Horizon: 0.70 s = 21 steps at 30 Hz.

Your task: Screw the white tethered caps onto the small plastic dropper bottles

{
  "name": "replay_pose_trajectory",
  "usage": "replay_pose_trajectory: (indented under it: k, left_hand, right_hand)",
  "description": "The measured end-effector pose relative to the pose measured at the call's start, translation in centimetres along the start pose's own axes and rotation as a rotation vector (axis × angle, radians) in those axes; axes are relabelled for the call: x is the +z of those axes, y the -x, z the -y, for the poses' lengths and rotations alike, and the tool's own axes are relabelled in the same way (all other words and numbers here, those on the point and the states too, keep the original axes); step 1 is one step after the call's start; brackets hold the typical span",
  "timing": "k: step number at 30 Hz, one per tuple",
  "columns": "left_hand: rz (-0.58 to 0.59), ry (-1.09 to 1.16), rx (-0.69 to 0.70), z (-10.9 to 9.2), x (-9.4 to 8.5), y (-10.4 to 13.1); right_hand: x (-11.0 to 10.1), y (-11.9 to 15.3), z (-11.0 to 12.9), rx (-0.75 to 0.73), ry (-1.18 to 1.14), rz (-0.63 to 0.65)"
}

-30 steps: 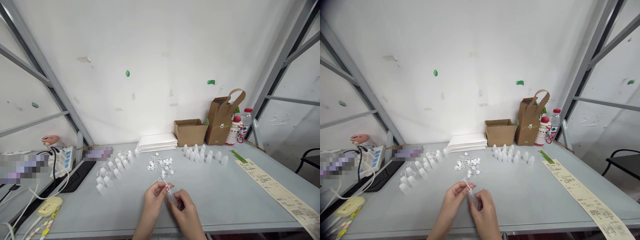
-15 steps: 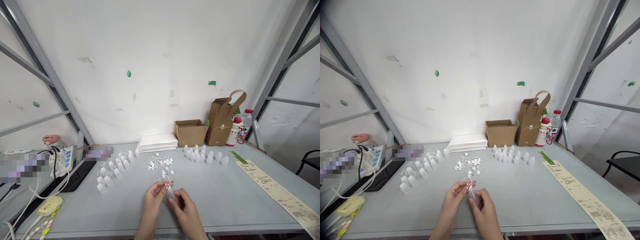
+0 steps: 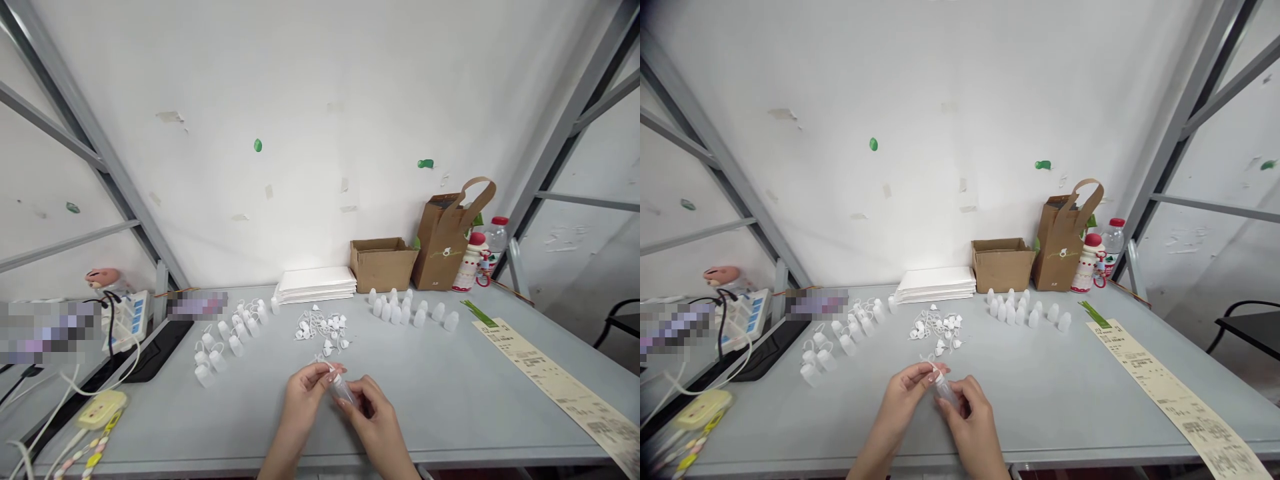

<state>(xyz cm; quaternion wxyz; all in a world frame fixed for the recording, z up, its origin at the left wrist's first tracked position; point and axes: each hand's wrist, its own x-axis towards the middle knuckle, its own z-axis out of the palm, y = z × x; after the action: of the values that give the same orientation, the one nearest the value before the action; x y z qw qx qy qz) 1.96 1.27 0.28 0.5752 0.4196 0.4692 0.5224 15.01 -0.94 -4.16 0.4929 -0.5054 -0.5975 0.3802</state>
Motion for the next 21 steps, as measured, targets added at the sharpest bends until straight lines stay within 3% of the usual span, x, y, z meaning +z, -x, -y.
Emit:
replay_pose_trajectory:
  k: [6, 12, 15, 21]
  left_hand:
    - [-0.012, 0.029, 0.019, -0.1, 0.5, 0.0]
    - [-0.11, 0.089, 0.009, 0.5, 0.5, -0.3]
    - [-0.086, 0.111, 0.003, 0.4, 0.3, -0.4]
    - [-0.021, 0.133, -0.004, 0.5, 0.1, -0.5]
  right_hand:
    - [-0.1, -0.2, 0.4, -0.015, -0.054, 0.086]
    - [0.2, -0.5, -0.4, 0.101, -0.193, 0.009]
    - [0.3, -0.5, -0.6, 0.117, -0.226, -0.016]
    - [0.2, -0.4, -0.2, 0.1, -0.295, 0.075]
